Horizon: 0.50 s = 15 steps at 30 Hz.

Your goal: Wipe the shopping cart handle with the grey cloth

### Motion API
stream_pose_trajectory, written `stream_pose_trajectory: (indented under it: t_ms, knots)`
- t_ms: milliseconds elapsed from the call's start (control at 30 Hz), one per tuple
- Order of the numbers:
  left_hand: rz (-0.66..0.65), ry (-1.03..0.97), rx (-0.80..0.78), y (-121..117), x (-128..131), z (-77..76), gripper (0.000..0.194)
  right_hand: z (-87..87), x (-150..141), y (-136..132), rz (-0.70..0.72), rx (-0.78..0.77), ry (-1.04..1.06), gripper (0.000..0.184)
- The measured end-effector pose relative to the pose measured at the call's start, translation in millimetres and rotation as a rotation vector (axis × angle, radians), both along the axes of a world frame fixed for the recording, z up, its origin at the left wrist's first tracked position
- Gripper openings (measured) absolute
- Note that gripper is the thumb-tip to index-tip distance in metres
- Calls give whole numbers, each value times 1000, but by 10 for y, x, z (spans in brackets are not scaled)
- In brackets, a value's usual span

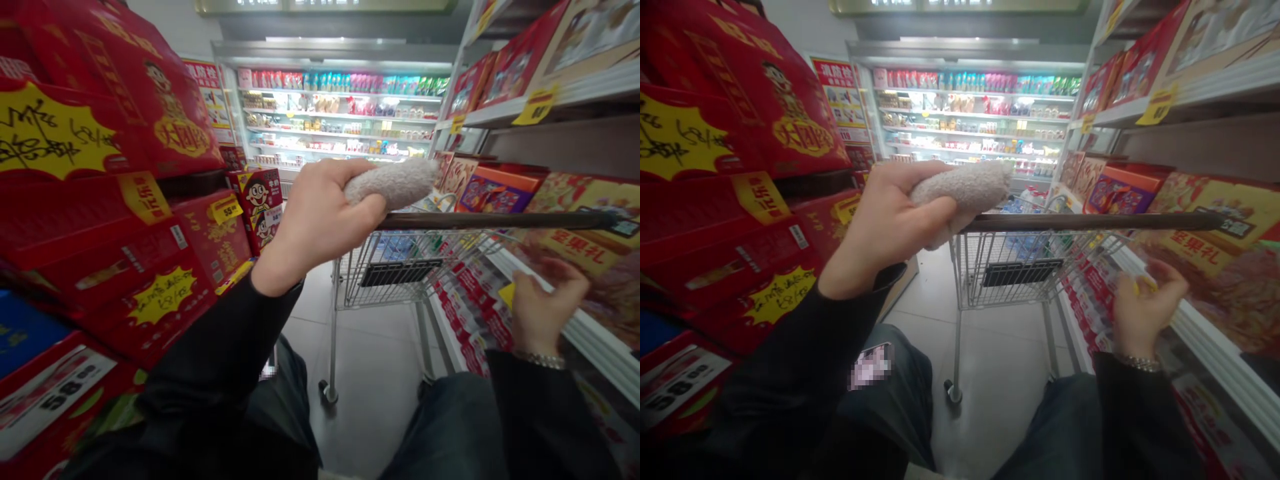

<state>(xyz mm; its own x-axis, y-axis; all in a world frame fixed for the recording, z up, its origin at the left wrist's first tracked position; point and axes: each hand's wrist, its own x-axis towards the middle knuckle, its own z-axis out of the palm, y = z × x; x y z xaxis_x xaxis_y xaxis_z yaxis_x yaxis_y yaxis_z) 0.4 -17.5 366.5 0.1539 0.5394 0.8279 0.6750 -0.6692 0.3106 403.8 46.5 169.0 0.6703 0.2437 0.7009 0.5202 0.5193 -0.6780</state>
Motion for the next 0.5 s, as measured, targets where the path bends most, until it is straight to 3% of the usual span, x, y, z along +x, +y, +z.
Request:
stream_pose_trajectory:
  t_ms: [100, 200, 300, 367, 500]
  knots:
    - [52, -86, 30, 170, -140, -26, 36, -89, -681, -192, 129, -55, -20, 54]
    - [146, -224, 50, 485, -314, -133, 41, -136, -1131, -302, 199, -108, -123, 53]
    - [-30, -200, -99, 686, -333, -349, 37, -148, -1437, -322, 296, -137, -191, 51]
    - [-138, -193, -64, 658, -225, -520, 37, -140, -1608, -310, 404, -155, -227, 50]
    - [-122, -242, 224, 354, 114, -783, 42, -104, -1917, -297, 528, -190, -344, 58]
